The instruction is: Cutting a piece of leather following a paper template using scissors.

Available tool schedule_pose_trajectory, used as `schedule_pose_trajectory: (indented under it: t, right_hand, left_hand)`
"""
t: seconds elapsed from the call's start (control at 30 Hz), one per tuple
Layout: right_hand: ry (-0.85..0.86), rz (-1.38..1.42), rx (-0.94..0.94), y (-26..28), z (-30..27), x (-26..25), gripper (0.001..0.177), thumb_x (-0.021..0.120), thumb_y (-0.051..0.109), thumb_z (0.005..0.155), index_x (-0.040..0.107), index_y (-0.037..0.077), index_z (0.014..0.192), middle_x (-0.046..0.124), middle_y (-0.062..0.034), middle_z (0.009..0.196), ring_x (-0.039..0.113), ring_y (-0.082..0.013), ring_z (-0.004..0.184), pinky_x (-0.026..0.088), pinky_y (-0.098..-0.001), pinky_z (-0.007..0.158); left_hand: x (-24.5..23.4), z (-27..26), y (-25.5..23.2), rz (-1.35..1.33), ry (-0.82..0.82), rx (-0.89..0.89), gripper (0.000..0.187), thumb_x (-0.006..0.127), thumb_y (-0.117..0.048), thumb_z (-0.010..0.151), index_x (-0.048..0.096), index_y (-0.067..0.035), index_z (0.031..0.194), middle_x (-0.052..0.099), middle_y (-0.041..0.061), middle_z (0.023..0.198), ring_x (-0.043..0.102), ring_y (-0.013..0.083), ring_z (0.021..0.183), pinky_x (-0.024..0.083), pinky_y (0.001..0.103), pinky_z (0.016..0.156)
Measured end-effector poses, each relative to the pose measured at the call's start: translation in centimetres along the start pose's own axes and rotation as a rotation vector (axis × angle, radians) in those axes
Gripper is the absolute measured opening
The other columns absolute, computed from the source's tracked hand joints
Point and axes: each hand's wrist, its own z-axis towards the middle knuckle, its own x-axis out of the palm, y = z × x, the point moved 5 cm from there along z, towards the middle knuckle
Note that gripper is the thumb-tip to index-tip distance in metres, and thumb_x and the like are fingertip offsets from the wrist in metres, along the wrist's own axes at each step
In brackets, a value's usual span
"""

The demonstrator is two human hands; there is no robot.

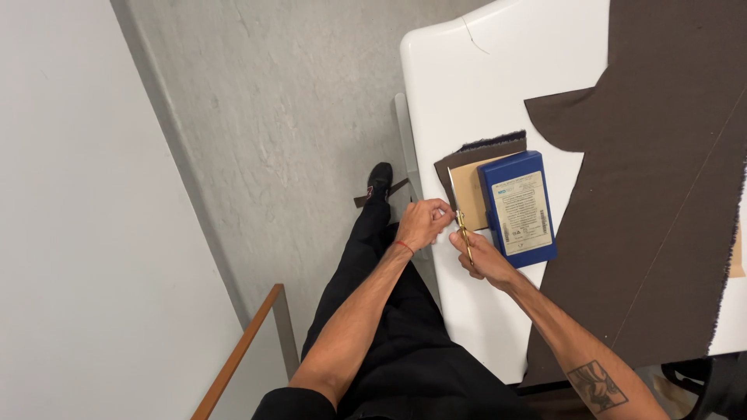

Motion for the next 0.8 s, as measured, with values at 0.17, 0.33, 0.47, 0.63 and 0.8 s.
schedule_pose_trajectory:
  t: [0.17, 0.33, 0.47, 0.63, 0.8]
  right_hand:
    - [-0.004, 0.010, -0.016, 1.3, -0.1, 0.4, 0.043, 0.051, 0.055, 0.100, 0.048, 0.013, 0.091, 0.027, 0.0088, 0.047, 0.023, -0.0053, 0.036, 0.020, -0.0250, 0.033]
    - [-0.006, 0.007, 0.010, 1.4, -0.1, 0.3, 0.043, 0.052, 0.053, 0.100, 0.047, 0.012, 0.090, 0.028, 0.0072, 0.046, 0.023, -0.0064, 0.036, 0.020, -0.0258, 0.033]
    - [0.011, 0.003, 0.005, 1.1, 0.2, 0.0, 0.043, 0.052, 0.053, 0.101, 0.047, 0.012, 0.090, 0.029, 0.0076, 0.047, 0.024, -0.0062, 0.037, 0.020, -0.0260, 0.034]
    - [0.018, 0.004, 0.007, 3.1, -0.1, 0.3, 0.044, 0.048, 0.054, 0.102, 0.052, 0.012, 0.094, 0.029, 0.0080, 0.047, 0.024, -0.0057, 0.037, 0.020, -0.0256, 0.035]
    - [0.006, -0.033, 0.026, 3.3, 0.4, 0.1, 0.044, 0.049, 0.053, 0.101, 0.055, 0.010, 0.098, 0.028, 0.0070, 0.046, 0.023, -0.0070, 0.036, 0.020, -0.0268, 0.034]
  left_hand:
    - [0.5, -0.1, 0.6, -0.019, 0.007, -0.001, 0.022, 0.069, -0.024, 0.095, 0.076, -0.004, 0.098, 0.063, 0.001, 0.052, 0.059, 0.0098, 0.040, 0.047, 0.029, 0.043]
    - [0.3, -0.1, 0.5, -0.014, -0.001, 0.008, 0.022, 0.068, -0.024, 0.096, 0.076, -0.004, 0.098, 0.063, 0.002, 0.052, 0.058, 0.0100, 0.040, 0.046, 0.029, 0.043]
    - [0.4, 0.1, 0.6, -0.006, 0.005, 0.008, 0.022, 0.068, -0.024, 0.096, 0.076, -0.004, 0.097, 0.063, 0.002, 0.052, 0.058, 0.0098, 0.040, 0.046, 0.028, 0.043]
    - [0.7, 0.1, 1.1, -0.015, 0.012, 0.004, 0.020, 0.067, -0.022, 0.096, 0.076, -0.004, 0.098, 0.064, 0.001, 0.053, 0.059, 0.0098, 0.040, 0.047, 0.028, 0.044]
    - [0.4, 0.2, 0.8, 0.010, 0.011, 0.006, 0.020, 0.068, -0.024, 0.096, 0.076, -0.005, 0.098, 0.065, 0.001, 0.054, 0.059, 0.0103, 0.040, 0.047, 0.029, 0.044]
